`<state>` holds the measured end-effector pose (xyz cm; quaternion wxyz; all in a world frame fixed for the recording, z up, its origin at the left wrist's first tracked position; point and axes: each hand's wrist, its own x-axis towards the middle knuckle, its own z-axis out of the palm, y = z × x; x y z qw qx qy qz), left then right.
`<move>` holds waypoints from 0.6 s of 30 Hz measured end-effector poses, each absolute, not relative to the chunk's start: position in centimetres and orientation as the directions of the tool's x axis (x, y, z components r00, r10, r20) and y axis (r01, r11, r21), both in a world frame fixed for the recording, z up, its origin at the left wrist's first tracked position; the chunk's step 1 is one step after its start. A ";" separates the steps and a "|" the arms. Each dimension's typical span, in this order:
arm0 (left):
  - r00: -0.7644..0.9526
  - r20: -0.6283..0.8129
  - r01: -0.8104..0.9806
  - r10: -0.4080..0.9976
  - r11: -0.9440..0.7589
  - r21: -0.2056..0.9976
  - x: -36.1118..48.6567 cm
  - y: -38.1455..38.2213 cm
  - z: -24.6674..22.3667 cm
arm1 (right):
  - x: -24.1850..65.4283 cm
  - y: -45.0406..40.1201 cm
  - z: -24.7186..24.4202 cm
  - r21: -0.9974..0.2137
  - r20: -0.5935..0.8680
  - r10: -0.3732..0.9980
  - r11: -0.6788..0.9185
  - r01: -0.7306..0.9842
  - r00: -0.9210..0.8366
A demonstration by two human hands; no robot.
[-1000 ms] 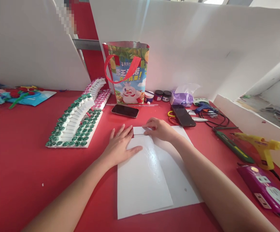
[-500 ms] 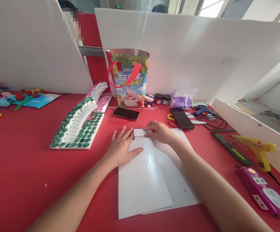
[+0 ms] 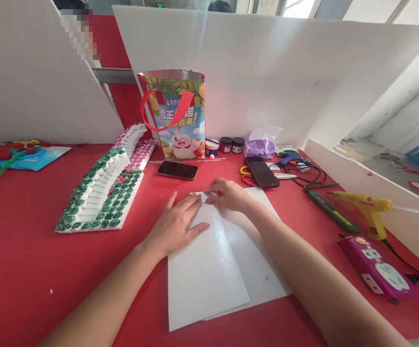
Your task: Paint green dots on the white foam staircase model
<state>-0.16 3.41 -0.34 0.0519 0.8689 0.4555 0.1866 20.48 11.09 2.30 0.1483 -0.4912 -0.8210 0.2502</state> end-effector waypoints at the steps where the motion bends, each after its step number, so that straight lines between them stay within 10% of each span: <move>1: 0.531 0.271 0.767 0.803 -0.591 0.250 -0.2 3.5 -0.4 | 20.5 11.1 2.3 -0.556 -0.003 0.882 0.391 0.734 -0.472; 18: 0.581 0.182 0.746 0.794 -0.608 0.272 -0.9 5.6 1.0 | 23.5 -2.2 5.8 -0.266 -0.004 0.601 0.770 0.580 -0.799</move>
